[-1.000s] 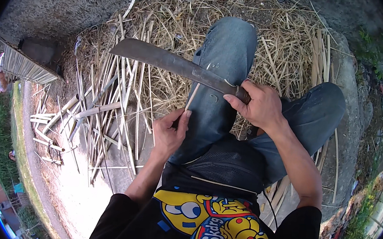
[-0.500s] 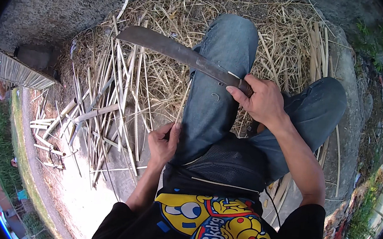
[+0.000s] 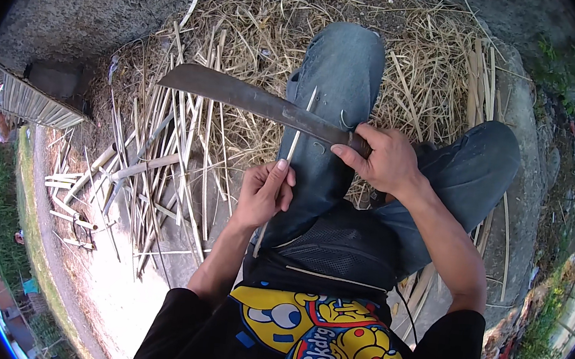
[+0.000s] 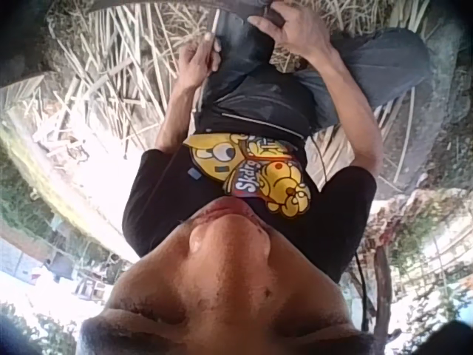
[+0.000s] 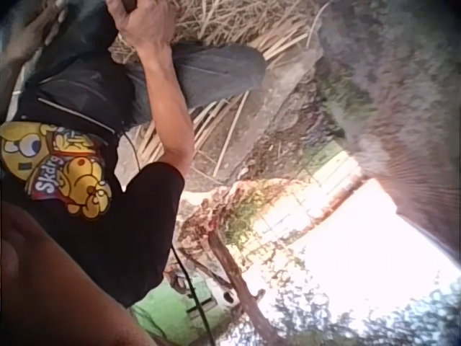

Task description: The person shaves a thin bamboo stick using a large blade, repeatedly pulling the blade along the stick to smooth and thin it.

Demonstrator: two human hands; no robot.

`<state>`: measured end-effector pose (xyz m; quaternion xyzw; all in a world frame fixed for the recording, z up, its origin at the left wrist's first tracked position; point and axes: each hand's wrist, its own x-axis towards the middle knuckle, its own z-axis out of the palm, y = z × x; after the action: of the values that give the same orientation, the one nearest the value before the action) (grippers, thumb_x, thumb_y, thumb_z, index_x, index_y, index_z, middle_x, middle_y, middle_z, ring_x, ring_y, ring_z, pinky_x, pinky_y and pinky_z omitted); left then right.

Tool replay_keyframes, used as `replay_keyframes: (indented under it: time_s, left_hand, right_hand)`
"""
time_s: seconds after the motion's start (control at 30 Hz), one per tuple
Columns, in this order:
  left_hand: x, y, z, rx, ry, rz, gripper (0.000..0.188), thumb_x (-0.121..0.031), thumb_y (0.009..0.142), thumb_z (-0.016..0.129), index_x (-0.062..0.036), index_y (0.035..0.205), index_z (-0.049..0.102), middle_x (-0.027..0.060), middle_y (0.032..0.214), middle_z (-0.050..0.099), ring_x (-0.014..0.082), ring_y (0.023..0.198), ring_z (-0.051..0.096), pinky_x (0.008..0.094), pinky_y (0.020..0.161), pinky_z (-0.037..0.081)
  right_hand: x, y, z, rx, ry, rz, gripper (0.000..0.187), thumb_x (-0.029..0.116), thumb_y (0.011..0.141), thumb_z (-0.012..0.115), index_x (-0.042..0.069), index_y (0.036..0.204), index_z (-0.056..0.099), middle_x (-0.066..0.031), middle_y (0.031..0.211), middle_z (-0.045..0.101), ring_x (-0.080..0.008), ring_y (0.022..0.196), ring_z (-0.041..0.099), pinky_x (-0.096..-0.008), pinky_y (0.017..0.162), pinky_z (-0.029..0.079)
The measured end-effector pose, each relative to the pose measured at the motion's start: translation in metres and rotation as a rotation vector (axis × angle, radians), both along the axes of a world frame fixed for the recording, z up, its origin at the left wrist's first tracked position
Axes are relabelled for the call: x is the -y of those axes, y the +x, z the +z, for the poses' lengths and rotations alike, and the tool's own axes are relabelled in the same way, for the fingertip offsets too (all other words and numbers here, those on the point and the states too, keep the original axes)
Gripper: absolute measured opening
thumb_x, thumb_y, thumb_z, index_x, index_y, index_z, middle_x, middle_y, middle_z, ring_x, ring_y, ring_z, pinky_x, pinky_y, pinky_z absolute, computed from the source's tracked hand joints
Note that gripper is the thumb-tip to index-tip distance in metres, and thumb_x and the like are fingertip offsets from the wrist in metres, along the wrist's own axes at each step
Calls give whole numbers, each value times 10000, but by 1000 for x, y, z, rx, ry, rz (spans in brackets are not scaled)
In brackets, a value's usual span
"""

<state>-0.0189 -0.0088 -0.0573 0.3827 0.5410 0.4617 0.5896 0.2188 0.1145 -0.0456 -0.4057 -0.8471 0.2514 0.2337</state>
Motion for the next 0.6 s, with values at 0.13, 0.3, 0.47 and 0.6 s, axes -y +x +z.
replay_keyframes:
  time_s: [0.13,0.3,0.47,0.6]
  left_hand:
    - [-6,-5,0,108,-92,-44,452,-346,1128,410,-67,812,573,12,451,466,65,353,342,236,376,259]
    - [17,-16,-9,442,-184,-51,449,-346,1119,424,-80,772,524,-3,413,366,89,320,282,255,339,206]
    - [67,-38,-30,455,-171,29,441,-327,1124,401,-82,776,520,-11,428,362,80,337,287,252,343,210]
    - [55,-37,-27,385,-102,62,432,-317,1128,395,-68,800,526,-11,446,362,81,360,296,247,380,228]
  right_hand:
    - [3,0,5,68,17,-10,585,616,886,701,34,836,658,-120,556,577,-347,565,657,-424,523,508]
    - [1,2,0,64,83,-80,654,695,905,610,48,813,637,-121,531,598,-354,542,667,-453,515,537]
    - [-1,3,-3,34,57,-76,646,687,910,611,53,784,626,-124,524,592,-358,544,666,-455,518,535]
    - [0,6,6,23,26,-22,629,673,908,630,62,761,612,-120,524,588,-359,543,663,-457,514,530]
